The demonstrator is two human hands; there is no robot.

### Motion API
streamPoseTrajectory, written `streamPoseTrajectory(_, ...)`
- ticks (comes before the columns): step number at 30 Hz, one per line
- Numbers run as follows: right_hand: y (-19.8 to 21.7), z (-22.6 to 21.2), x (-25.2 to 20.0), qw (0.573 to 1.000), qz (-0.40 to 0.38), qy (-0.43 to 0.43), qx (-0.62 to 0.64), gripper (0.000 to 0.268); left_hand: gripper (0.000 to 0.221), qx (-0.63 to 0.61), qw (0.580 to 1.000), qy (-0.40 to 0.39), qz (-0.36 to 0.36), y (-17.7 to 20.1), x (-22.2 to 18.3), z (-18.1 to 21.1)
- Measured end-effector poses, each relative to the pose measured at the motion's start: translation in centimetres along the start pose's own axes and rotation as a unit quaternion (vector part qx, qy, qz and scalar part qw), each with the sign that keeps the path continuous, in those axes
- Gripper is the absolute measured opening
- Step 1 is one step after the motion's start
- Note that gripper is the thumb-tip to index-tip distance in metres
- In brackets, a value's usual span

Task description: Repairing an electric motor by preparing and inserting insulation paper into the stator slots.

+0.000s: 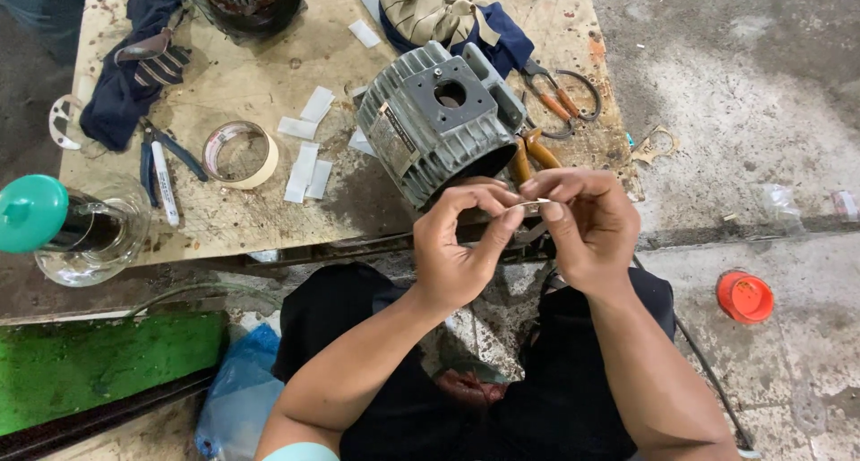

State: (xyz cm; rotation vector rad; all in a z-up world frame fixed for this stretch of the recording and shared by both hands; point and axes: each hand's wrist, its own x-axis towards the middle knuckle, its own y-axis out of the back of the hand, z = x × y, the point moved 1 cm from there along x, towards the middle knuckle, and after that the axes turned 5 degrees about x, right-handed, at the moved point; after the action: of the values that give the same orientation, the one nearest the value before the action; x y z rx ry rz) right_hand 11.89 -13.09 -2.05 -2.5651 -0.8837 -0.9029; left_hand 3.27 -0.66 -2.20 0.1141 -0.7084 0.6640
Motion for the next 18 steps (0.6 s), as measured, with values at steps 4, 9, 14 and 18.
streamPoseTrajectory(4, 1.1, 1.1, -0.4, 0.999, 0.007, 0.050, -0.014, 0.020, 0.017, 0.042, 0.998, 0.015, -0.050, 0.4, 0.0, 0.2)
streamPoseTrajectory(9, 2.0, 1.9, -1.0, 0.987, 0.015, 0.097, -0.124, 0.007, 0.019, 0.081, 0.995, -0.046, -0.040, 0.3, 0.0, 0.1)
streamPoseTrajectory(14, 1.9, 1.1, -0.5, 0.987, 0.007, 0.089, -0.132, 0.008, 0.019, 0.079, 0.995, -0.049, -0.022, 0.1, 0.0, -0.1)
streamPoseTrajectory(18, 1.5, 0.4, -0.2, 0.985, -0.003, 0.066, -0.157, 0.009, 0.017, 0.096, 0.994, -0.056, -0.019, 0.2, 0.0, -0.5)
